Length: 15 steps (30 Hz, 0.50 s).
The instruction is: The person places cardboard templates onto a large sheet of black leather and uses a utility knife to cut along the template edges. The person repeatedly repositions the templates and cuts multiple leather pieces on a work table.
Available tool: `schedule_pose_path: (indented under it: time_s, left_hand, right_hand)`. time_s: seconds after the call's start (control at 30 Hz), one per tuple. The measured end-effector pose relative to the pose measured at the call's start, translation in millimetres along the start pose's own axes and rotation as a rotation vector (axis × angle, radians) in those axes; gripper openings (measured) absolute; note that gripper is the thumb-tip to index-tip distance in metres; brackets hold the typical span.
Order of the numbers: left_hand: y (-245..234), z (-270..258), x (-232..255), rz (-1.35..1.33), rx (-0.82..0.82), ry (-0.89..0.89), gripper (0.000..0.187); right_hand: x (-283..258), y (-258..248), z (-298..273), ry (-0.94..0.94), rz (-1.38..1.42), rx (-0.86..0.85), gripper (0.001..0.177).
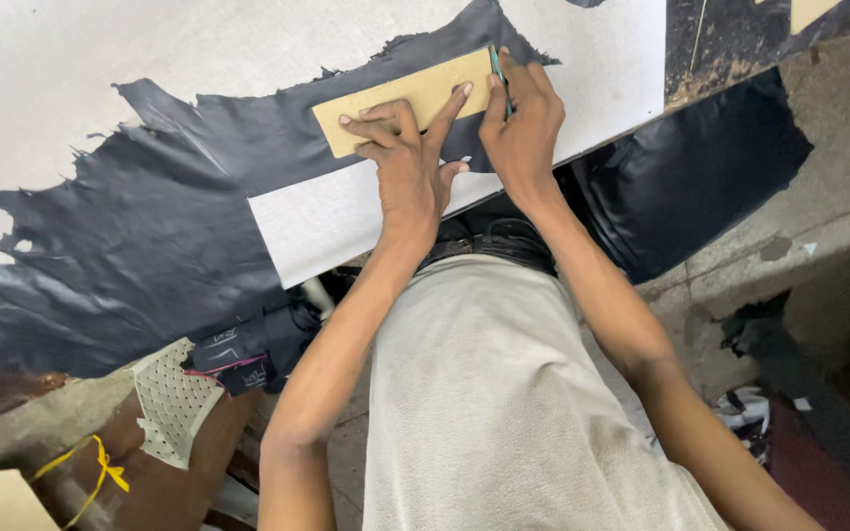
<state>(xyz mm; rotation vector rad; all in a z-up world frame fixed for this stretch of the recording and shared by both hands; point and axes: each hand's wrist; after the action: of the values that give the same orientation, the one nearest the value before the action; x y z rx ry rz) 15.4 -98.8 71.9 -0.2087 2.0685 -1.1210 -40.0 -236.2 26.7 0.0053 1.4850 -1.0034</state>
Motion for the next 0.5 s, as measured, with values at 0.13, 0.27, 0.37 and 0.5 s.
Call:
schedule_pose_path:
  time_s: [0.13,0.27,0.37,0.5]
  left_hand:
    - [9.3,7.8,2.6,0.007,0.037,0.012,0.097]
    - [17.1,9.2,2.5,0.010,0.042,0.063,0.098]
    - [28.6,9.5,0.8,-0.073,0.063,0.137,0.097]
    - [64.6,54.4,-32.4,-0.393,0.229,0.426,0.096]
  right_hand:
    - [-7.9,6.8,-11.6,-0.007,-0.116,0.029,0.020]
    - [-32.2,-1.6,-55.0,-0.027,-0.194,0.052,0.027]
    - [-39.6,-14.0,-84.6,0.110,-0.202,0.034,0.024]
    - [-62.4,-11.7,-105.1,0.138,-0.105,0.090,0.024]
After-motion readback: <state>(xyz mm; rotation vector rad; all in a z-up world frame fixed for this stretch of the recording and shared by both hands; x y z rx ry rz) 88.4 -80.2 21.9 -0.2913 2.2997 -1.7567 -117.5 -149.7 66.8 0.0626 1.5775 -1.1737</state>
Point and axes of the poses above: each hand's wrist, its own z-axis towards the middle knuckle, its own y-axis out of the palm, x = y × z, and after that the axes turned 9 degrees about z, right-handed
